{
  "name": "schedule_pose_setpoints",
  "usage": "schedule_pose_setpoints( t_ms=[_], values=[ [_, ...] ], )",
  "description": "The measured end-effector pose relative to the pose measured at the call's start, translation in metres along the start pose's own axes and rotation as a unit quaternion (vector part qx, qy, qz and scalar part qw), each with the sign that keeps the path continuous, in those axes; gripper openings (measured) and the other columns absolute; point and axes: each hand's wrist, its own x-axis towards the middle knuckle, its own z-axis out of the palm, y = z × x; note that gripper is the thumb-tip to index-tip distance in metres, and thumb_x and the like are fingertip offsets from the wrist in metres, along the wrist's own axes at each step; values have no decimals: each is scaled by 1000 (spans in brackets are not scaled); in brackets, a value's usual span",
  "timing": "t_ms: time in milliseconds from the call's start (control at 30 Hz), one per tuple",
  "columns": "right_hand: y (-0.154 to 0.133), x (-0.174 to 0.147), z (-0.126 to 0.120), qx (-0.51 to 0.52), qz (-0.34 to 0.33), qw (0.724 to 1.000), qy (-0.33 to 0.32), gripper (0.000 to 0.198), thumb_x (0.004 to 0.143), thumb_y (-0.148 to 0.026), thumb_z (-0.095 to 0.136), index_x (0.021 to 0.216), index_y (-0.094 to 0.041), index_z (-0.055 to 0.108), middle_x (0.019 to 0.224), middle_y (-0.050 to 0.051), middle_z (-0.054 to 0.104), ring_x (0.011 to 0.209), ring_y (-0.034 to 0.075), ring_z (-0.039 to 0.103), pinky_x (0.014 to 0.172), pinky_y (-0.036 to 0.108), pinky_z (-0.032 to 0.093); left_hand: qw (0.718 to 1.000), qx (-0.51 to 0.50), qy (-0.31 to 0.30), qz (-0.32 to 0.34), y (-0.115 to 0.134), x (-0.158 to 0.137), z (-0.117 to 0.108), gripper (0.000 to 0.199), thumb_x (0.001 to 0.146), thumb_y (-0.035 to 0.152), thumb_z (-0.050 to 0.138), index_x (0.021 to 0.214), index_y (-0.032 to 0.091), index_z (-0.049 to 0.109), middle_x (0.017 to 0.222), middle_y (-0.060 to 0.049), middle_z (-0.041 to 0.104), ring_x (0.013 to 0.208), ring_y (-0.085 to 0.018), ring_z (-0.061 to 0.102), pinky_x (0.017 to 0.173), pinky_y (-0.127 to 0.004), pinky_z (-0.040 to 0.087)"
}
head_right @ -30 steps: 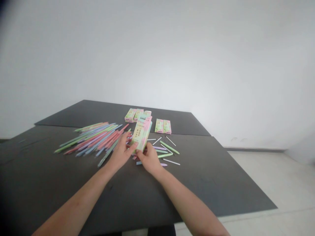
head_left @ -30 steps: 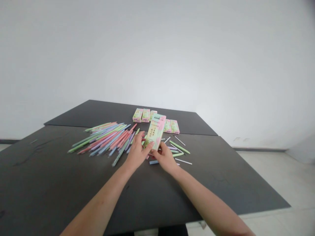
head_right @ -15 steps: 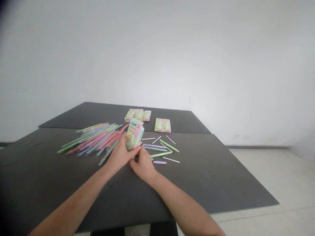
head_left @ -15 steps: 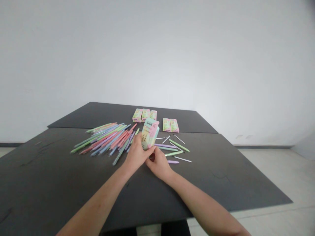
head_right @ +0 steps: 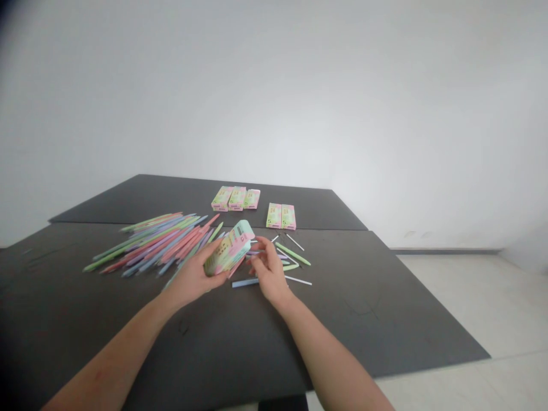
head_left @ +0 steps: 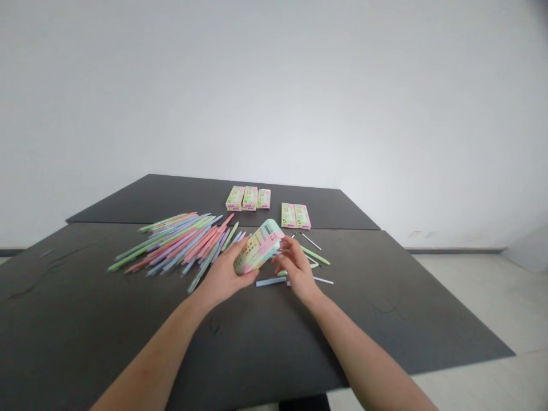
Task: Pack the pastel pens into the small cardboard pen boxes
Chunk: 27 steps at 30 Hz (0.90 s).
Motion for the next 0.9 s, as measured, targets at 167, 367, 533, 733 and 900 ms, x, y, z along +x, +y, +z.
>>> schedule_pose_setpoints(
  t_ms=[167,367,533,733,900],
  values=[
    [-5,0,-5,13,13,1000,-3,44,83,-30,54,126,-26,50,114,6,56,76,15,62,54,25,52,1000,25,-11,5,-8,-7,3,67,74,35,67,136,22,45,134,-10,57,120,-27,56,102,-43,45],
    [-4,1,-3,-20,21,1000,-8,56,78,-23,50,134,-28,48,122,6,58,77,15,59,53,24,53,998,55,-28,26,-11,-9,7,66,73,33,67,135,21,45,130,-10,59,116,-27,59,99,-41,48],
    [0,3,-6,-20,-11,999,-24,69,75,-16,49,141,-33,42,126,4,55,78,14,58,53,23,54,994,78,-29,73,-14,-8,7,64,77,30,63,138,22,45,136,-10,54,125,-27,53,107,-42,42],
    [1,4,-13,-112,-62,990,-59,46,79,-12,47,118,-29,66,138,6,44,97,19,59,62,27,59,989,110,-58,80,-18,-7,3,64,80,30,59,141,19,43,135,-13,50,125,-27,51,107,-42,41],
    [2,5,-15,-125,-74,987,-68,44,85,-14,47,123,-31,64,138,7,44,101,20,59,67,30,60,987,125,-70,77,-18,-9,0,66,83,33,57,145,22,38,139,-12,49,127,-27,50,108,-42,40]
  ],
)
